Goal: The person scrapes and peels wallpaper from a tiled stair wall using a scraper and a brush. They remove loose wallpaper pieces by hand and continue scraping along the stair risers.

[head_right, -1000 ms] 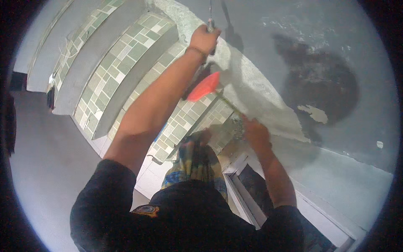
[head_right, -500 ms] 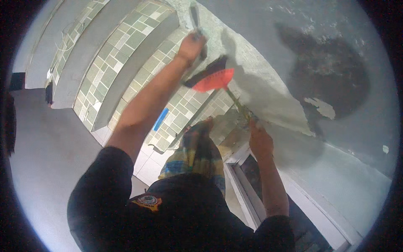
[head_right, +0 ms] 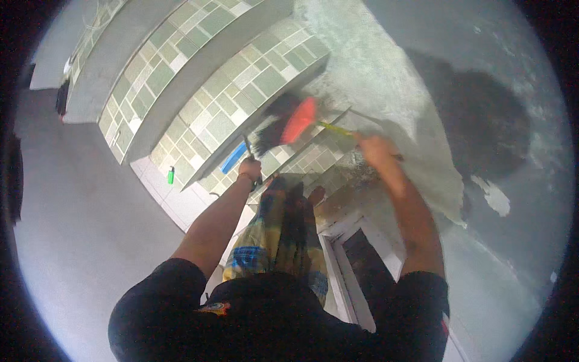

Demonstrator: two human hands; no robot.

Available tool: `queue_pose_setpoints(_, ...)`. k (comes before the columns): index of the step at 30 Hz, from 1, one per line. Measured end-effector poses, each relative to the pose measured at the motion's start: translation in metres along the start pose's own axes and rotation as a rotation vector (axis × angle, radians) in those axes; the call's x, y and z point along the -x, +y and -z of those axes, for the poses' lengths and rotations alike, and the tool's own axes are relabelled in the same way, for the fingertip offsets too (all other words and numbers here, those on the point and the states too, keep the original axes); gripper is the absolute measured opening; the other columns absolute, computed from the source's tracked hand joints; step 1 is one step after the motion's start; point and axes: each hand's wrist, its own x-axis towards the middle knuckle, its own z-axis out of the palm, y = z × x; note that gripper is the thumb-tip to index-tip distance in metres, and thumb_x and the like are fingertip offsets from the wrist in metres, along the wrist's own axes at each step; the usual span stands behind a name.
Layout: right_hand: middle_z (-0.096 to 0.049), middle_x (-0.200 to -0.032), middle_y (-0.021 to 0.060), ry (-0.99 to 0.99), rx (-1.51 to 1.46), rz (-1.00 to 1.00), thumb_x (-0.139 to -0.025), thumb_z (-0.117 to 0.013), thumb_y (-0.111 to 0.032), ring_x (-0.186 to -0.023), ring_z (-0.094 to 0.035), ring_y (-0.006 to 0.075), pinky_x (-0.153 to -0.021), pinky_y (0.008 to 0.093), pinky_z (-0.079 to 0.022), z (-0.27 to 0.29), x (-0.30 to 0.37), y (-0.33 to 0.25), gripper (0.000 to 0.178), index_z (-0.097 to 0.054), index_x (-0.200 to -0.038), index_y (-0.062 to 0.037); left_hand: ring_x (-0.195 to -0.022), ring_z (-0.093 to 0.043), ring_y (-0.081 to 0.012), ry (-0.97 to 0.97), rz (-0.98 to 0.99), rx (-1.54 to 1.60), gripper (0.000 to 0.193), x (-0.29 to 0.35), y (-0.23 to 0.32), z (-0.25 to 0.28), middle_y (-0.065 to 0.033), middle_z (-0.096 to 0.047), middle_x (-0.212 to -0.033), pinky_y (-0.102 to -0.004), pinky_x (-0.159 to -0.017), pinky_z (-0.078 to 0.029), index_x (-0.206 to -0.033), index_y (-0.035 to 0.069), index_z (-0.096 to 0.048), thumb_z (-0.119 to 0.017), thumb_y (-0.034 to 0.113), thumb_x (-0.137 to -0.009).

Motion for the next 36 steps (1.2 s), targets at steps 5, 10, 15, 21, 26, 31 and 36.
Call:
queue_pose_setpoints(5, -0.064, -0.100, 0.0151, -0.043, 0.062, -0.163, -0.092, -0.051, -0.010, -0.086, -0.069, 0.0326, -0.075, 0.0456, -0.056, 0.037, 0.083, 0.060, 0.056, -0.046, -0.145, -0.0286, -0.101, -0.066, -0.0377, -0.060, -0.046, -0.166, 0.040, -0.041, -0.038, -0.032, -0.0242, -0.068, -0.106, -0.0445, -0.088, -0.053, -0.108, -0.002, -0.063, -0.056, 0.031, -0.087)
queue_pose_setpoints(10, -0.062, -0.093, 0.0161, 0.103, -0.014, -0.011, -0.089, -0.051, -0.009, -0.082, -0.068, 0.0325, -0.074, 0.0449, -0.057, 0.032, 0.078, 0.029, 0.056, -0.049, -0.142, -0.0281, -0.100, -0.066, -0.0409, 0.070, 0.161, -0.029, 0.043, -0.008, -0.038, -0.027, -0.0262, -0.068, -0.106, -0.0475, -0.089, -0.051, -0.114, -0.005, -0.055, -0.053, 0.030, -0.089)
queue_pose_setpoints(15, -0.062, -0.098, 0.0183, 0.179, 0.077, 0.132, -0.089, -0.052, -0.010, -0.083, -0.068, 0.0333, -0.073, 0.0446, -0.057, 0.015, 0.011, 0.009, 0.054, -0.051, -0.140, -0.0275, -0.109, -0.062, -0.0420, 0.116, 0.154, -0.015, 0.043, -0.005, -0.034, -0.012, -0.0276, -0.061, -0.119, -0.0491, -0.094, -0.050, -0.123, -0.001, -0.051, -0.046, 0.027, -0.090)
queue_pose_setpoints(21, -0.061, -0.098, 0.0158, 0.029, 0.079, -0.091, -0.092, -0.053, -0.011, -0.081, -0.067, 0.0339, -0.071, 0.0452, -0.056, 0.027, 0.077, 0.042, 0.055, -0.048, -0.143, -0.0289, -0.108, -0.062, -0.0424, 0.312, 0.110, -0.181, 0.038, -0.056, -0.072, -0.041, -0.0258, -0.056, -0.121, -0.0498, -0.092, -0.051, -0.121, -0.001, -0.049, -0.044, 0.023, -0.093)
queue_pose_setpoints(26, -0.062, -0.092, 0.0150, 0.279, -0.149, 0.236, -0.093, -0.053, -0.013, -0.075, -0.065, 0.0358, -0.068, 0.0473, -0.054, -0.022, 0.031, 0.001, 0.052, -0.049, -0.143, -0.0262, -0.107, -0.063, -0.0422, 0.449, 0.415, 0.029, 0.035, -0.051, -0.089, -0.058, -0.0242, -0.058, -0.122, -0.0474, -0.091, -0.053, -0.118, -0.001, -0.051, -0.051, 0.022, -0.091)
queue_pose_setpoints(31, -0.063, -0.091, 0.0162, 0.277, 0.118, 0.133, -0.092, -0.054, -0.012, -0.074, -0.065, 0.0367, -0.067, 0.0477, -0.054, -0.067, 0.017, 0.017, 0.048, -0.052, -0.139, -0.0229, -0.111, -0.062, -0.0407, 0.477, 0.539, 0.095, 0.031, -0.010, -0.109, -0.064, -0.0237, -0.062, -0.117, -0.0477, -0.091, -0.052, -0.113, 0.000, -0.056, -0.054, 0.020, -0.089)
queue_pose_setpoints(36, -0.062, -0.088, 0.0167, 0.392, -0.007, -0.010, -0.093, -0.053, -0.008, -0.081, -0.063, 0.0357, -0.072, 0.0469, -0.050, -0.043, 0.122, 0.101, 0.048, -0.055, -0.139, -0.0225, -0.102, -0.063, -0.0446, 0.564, 0.179, 0.146, 0.032, 0.042, -0.097, -0.062, -0.0271, -0.062, -0.112, -0.0509, -0.088, -0.051, -0.111, 0.000, -0.054, -0.056, 0.023, -0.088)
